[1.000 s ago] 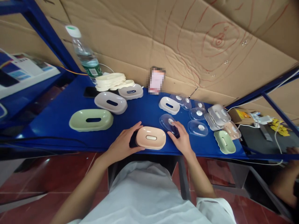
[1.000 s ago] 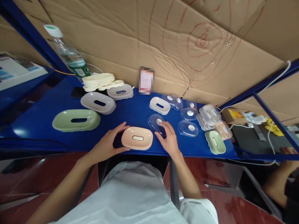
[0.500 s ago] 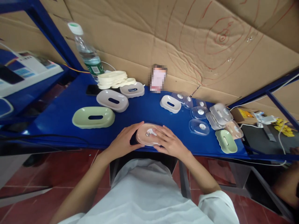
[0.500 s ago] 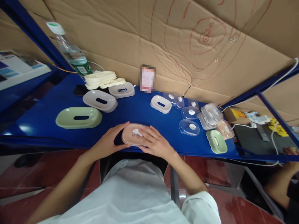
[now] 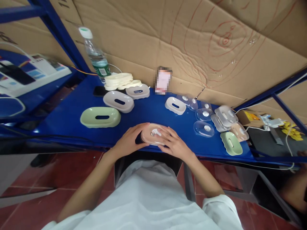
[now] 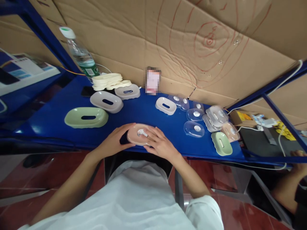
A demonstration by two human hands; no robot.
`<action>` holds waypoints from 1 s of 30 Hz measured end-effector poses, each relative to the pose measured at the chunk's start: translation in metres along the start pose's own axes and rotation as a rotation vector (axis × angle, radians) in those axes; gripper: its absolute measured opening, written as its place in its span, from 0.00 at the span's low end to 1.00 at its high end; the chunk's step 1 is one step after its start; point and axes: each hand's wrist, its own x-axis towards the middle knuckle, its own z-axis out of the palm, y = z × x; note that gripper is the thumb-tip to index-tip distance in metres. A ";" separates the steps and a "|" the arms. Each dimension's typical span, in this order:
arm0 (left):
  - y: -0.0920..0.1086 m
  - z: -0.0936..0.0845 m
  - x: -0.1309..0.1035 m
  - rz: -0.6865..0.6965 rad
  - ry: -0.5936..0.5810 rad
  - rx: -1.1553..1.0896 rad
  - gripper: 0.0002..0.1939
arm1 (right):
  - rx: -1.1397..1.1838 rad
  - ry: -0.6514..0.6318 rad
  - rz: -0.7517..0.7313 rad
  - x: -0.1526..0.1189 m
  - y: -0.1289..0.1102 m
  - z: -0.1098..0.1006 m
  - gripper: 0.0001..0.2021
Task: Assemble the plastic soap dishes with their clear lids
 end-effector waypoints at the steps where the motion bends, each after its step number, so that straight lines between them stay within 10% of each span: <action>1: 0.001 0.000 0.000 -0.010 0.003 0.000 0.46 | 0.011 -0.009 0.003 0.002 -0.001 -0.001 0.22; 30: 0.000 -0.003 0.001 -0.009 -0.017 -0.015 0.44 | 0.017 0.093 0.053 -0.009 0.000 0.021 0.20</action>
